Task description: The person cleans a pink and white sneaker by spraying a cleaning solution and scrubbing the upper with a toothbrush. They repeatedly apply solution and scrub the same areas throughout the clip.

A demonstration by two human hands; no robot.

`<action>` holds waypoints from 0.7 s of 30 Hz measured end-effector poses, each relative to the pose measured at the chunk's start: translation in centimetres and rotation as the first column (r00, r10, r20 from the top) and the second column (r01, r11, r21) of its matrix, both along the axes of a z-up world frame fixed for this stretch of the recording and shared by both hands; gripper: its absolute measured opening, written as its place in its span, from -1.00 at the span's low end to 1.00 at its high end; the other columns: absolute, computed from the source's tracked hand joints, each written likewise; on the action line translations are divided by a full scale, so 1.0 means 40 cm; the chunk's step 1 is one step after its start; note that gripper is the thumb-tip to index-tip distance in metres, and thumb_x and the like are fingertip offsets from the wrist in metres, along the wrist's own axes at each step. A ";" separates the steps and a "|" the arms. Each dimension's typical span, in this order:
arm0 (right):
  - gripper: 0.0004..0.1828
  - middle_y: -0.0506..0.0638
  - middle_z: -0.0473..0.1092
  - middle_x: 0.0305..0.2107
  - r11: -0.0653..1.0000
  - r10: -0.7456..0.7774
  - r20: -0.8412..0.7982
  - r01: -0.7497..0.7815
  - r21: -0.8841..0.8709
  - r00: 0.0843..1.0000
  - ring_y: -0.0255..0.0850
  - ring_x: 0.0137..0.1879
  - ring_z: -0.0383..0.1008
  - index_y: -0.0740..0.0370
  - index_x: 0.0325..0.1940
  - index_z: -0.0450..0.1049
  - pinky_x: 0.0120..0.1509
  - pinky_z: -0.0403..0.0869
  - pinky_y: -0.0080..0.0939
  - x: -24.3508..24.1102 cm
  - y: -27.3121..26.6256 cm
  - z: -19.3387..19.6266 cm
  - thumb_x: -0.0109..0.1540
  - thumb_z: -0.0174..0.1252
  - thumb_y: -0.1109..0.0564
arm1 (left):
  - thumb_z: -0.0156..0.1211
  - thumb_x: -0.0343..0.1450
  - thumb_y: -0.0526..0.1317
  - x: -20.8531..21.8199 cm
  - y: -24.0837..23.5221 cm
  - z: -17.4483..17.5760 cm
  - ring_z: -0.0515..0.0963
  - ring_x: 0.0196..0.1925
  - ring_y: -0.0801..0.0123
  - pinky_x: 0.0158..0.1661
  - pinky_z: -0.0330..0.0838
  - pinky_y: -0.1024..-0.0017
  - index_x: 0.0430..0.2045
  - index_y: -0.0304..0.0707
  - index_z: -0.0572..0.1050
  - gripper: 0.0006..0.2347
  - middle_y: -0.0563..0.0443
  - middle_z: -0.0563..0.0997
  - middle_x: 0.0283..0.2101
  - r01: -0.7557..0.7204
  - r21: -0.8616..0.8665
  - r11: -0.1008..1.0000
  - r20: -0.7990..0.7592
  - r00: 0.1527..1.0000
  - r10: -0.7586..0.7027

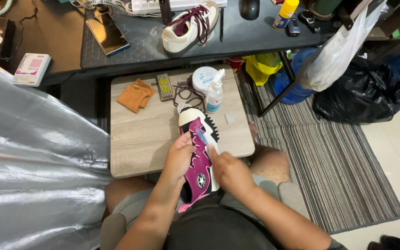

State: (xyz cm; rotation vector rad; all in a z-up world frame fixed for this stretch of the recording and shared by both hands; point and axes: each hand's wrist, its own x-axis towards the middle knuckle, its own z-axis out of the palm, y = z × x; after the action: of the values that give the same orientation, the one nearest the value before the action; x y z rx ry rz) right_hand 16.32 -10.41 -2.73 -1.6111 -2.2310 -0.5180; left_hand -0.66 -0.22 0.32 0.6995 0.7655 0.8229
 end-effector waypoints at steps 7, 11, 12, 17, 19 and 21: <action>-0.42 -0.10 0.35 -0.51 0.997 -0.043 -0.233 0.027 -0.074 0.972 -0.16 -0.52 0.49 0.16 0.30 0.45 -0.51 0.52 -0.21 0.026 -0.002 0.002 0.17 0.05 0.12 | -0.22 0.27 -0.61 0.018 -0.001 0.000 0.47 0.27 -0.06 0.21 0.38 0.09 0.33 -0.58 0.17 -0.40 -0.38 0.41 0.29 0.006 -0.022 1.000 0.049 0.999 -0.005; -0.46 -0.10 0.35 -0.54 0.992 -0.123 -0.225 0.125 -0.005 0.966 -0.18 -0.56 0.48 0.15 0.29 0.49 -0.54 0.49 -0.26 0.027 0.007 0.005 0.19 0.06 0.14 | -0.22 0.28 -0.60 0.012 -0.004 0.021 0.49 0.25 -0.06 0.19 0.41 0.10 0.33 -0.54 0.19 -0.40 -0.36 0.44 0.27 0.004 -0.012 1.000 0.024 1.000 -0.004; -0.45 -0.12 0.34 -0.53 0.993 -0.117 -0.236 0.115 -0.021 0.965 -0.17 -0.56 0.48 0.12 0.30 0.47 -0.53 0.51 -0.23 0.016 -0.005 0.002 0.19 0.06 0.12 | -0.22 0.28 -0.60 0.005 -0.009 0.029 0.49 0.25 -0.05 0.18 0.42 0.11 0.32 -0.53 0.19 -0.40 -0.35 0.45 0.26 0.001 -0.022 1.000 0.009 1.000 -0.001; -0.46 -0.15 0.33 -0.54 0.996 -0.089 -0.226 0.081 -0.046 0.970 -0.19 -0.58 0.47 0.04 0.29 0.48 -0.55 0.50 -0.25 0.004 -0.016 0.000 0.21 0.05 0.08 | -0.22 0.26 -0.61 0.013 -0.002 0.016 0.46 0.27 -0.06 0.21 0.38 0.09 0.33 -0.57 0.18 -0.39 -0.38 0.42 0.29 0.014 -0.010 1.000 0.013 1.000 -0.014; -0.44 -0.13 0.31 -0.56 0.996 -0.085 -0.168 0.082 -0.025 0.982 -0.19 -0.58 0.45 0.06 0.30 0.46 -0.55 0.49 -0.24 0.026 0.007 0.011 0.18 0.04 0.08 | -0.21 0.25 -0.61 0.016 -0.006 0.025 0.47 0.26 -0.04 0.20 0.39 0.10 0.32 -0.59 0.18 -0.39 -0.38 0.42 0.28 0.010 -0.020 1.000 0.025 1.000 -0.009; -0.48 -0.09 0.34 -0.58 0.994 -0.108 -0.300 0.113 -0.002 0.948 -0.13 -0.58 0.47 0.14 0.28 0.51 -0.59 0.46 -0.25 0.045 0.038 0.000 0.21 0.08 0.15 | -0.22 0.27 -0.60 0.017 -0.011 0.039 0.48 0.25 -0.04 0.20 0.40 0.11 0.33 -0.55 0.18 -0.40 -0.36 0.43 0.28 0.000 -0.012 1.000 0.021 1.000 0.000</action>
State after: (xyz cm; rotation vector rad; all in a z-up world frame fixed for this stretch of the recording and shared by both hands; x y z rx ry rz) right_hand 18.12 -8.90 -2.74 -1.6883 -1.9181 -0.2933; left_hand 0.02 -0.65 1.89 0.6795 0.7512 0.8240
